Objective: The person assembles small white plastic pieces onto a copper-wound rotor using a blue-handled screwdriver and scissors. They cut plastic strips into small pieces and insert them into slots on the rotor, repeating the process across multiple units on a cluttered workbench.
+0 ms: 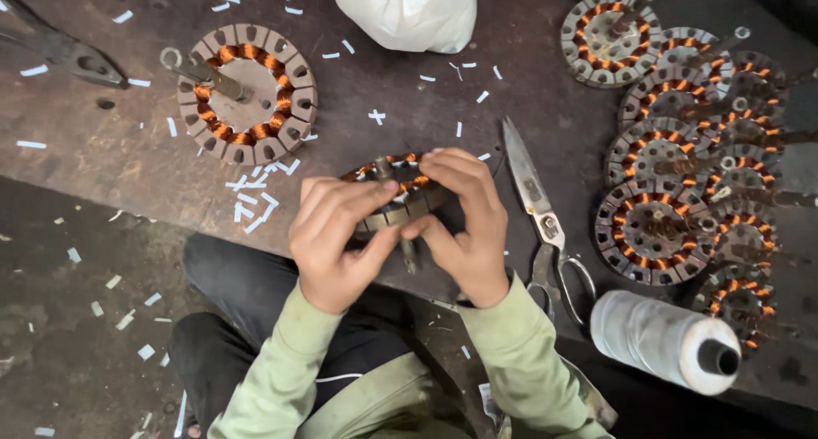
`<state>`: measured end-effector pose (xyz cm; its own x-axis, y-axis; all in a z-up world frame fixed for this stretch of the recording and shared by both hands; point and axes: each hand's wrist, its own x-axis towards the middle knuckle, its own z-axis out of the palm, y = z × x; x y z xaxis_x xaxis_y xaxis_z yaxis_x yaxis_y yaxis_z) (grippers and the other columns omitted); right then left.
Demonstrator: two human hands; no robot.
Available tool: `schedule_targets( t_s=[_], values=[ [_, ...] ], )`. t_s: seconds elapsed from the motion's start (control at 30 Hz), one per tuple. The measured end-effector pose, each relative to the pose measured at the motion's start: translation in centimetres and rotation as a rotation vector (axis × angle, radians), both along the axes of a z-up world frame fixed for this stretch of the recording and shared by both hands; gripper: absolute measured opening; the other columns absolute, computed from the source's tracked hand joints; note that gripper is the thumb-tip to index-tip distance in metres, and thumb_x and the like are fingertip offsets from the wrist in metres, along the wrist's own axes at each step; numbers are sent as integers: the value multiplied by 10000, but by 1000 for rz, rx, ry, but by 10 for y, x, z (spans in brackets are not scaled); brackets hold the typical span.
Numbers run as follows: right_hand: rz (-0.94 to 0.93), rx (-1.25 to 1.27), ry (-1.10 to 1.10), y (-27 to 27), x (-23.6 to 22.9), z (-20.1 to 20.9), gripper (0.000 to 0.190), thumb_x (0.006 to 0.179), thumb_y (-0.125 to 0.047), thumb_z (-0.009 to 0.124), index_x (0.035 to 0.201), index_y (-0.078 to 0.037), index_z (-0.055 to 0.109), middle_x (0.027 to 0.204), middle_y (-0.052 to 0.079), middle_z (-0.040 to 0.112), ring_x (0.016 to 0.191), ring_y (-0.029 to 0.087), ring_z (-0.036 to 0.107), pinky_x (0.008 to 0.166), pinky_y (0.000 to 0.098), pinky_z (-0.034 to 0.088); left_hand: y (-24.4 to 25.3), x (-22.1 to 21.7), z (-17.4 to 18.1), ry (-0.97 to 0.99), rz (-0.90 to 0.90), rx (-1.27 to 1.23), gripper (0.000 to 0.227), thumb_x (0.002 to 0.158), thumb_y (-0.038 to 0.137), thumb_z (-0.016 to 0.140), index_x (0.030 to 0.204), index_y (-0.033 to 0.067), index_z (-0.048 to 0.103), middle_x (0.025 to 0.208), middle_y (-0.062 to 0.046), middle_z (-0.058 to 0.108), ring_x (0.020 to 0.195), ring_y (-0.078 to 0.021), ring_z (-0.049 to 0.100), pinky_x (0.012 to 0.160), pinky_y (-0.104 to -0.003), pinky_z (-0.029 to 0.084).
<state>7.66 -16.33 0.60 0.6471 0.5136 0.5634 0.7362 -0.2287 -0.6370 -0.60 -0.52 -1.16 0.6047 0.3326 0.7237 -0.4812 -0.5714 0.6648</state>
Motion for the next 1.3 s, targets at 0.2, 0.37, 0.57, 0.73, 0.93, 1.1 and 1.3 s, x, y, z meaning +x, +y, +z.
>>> schedule_targets(
  t_s=[0.2,0.37,0.57,0.73,0.93,1.1,1.3],
  values=[
    [-1,0,24,-5,1,-4,525,859,-170,834,1298,-4,601,1341,154,650,1291,329,637,1154,429,511,12,0,4,69,-93,53,384,813,83,807,1165,6,675,1163,-116,728,1016,-294,694,934,-423,502],
    [-1,-19,-23,-7,0,-13,710,830,-459,817,1330,-26,561,1322,140,622,1306,321,619,1149,425,513,17,3,4,41,-126,63,383,836,122,819,1167,8,666,1157,-107,721,978,-293,682,923,-429,499],
    [20,-30,-22,-5,0,-9,772,770,-430,905,1339,-43,556,1344,145,608,1291,331,621,1126,434,526,32,5,19,150,-243,86,342,812,127,798,1119,25,685,1095,-92,712,963,-306,690,898,-417,508],
    [101,-61,-49,-4,1,-3,875,722,-377,957,1389,-59,489,1405,137,555,1353,357,558,1155,461,479,47,2,31,95,-308,343,366,814,85,784,1141,-36,674,1163,-150,676,995,-356,656,897,-458,514],
    [151,-72,-49,-5,-2,1,882,730,-329,976,1413,-71,481,1426,117,540,1378,348,520,1178,450,444,41,-2,35,83,-219,408,313,857,62,803,1120,-62,687,1119,-163,703,915,-325,655,799,-410,531],
    [161,-57,-61,-6,-2,5,896,715,-341,984,1412,-68,491,1425,117,556,1400,340,529,1218,463,441,38,-5,37,135,-227,283,283,851,10,771,1119,-21,686,1144,-146,719,994,-317,683,862,-386,543],
    [191,-33,-84,-7,-3,-2,906,738,-343,976,1432,-42,476,1429,156,535,1399,364,510,1212,472,421,33,-11,31,181,-190,159,298,874,12,776,1155,-7,681,1140,-137,721,1020,-307,700,888,-374,549]
  ],
)
